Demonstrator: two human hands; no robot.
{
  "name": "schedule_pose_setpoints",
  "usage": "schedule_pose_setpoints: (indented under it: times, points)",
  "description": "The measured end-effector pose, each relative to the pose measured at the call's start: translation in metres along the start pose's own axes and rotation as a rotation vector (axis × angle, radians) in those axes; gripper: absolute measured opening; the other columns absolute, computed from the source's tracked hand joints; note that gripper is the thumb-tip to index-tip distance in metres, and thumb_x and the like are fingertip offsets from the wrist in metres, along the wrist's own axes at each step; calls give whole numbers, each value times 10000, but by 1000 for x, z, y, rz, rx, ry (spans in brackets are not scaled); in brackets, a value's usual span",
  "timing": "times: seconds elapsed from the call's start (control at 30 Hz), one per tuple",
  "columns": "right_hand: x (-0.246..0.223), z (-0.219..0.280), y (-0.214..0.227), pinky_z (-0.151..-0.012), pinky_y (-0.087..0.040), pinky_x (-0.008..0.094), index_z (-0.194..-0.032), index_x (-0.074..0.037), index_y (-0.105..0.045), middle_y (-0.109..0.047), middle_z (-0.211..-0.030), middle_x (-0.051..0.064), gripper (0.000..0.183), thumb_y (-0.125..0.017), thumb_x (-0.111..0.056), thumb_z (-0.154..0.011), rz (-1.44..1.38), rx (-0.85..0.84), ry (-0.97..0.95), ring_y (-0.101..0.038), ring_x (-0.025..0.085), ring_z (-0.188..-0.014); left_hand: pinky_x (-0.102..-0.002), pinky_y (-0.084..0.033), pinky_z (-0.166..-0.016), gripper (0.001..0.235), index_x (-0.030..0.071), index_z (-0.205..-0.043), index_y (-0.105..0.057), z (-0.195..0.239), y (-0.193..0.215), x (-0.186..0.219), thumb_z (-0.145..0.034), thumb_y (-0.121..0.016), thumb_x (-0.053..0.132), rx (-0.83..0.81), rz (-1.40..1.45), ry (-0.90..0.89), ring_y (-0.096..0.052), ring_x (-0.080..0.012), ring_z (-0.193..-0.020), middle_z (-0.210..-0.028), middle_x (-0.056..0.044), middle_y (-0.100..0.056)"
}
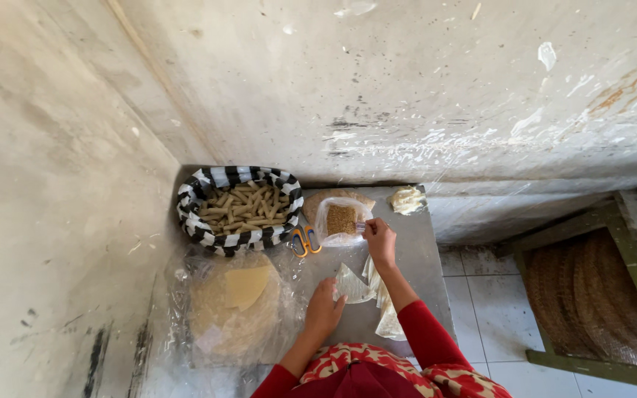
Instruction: The person folds triangular pieces of dough by hand on a metal table, placing a small amount of filling from a plastic bag onto the dough before folding it into a final shape and arranging the folded items in a row.
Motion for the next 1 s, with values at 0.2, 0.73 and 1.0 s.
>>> schedule_pose_setpoints:
  times: [0.2, 0.73, 1.0]
  points:
    - [31, -11, -22, -671, -651, 310, -1032, 133, -666, -733, -887, 167, 138, -622, 38, -943, -268, -40, -248, -768, 238, -774, -484, -477, -904, 507, -22, -1198, -499, 3, -9, -26, -821, -779, 166, 50, -229, -40, -571, -423, -1061, -1155, -237, -573]
    - [42, 2, -7, -759, -658, 315, -1104, 166, -617, -695, -978, 196, 209, -649, 25, -954, -671, 14, -394, -747, 258, -820, -490, -504, -762, 191, 82, -974, -573, -10, -16, -38, -869, -716, 153, 57, -132, 50, -639, -349, -900, -869, -113, -668]
    - [28, 4, -7, -727, -655, 313, -1072, 146, -644, -707, -939, 173, 166, -642, 31, -953, -547, 49, -312, -748, 233, -795, -500, -516, -735, 220, 101, -1050, -543, -10, -14, -52, -880, -677, 136, 66, -144, 121, -667, -356, -868, -892, -127, -673]
Point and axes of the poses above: each hand's wrist, its own z-axis away from the middle knuckle, its own y-axis out of the back of the hand, x = y × z, the point moved 4 cm from there along -z, towards the middle knuckle
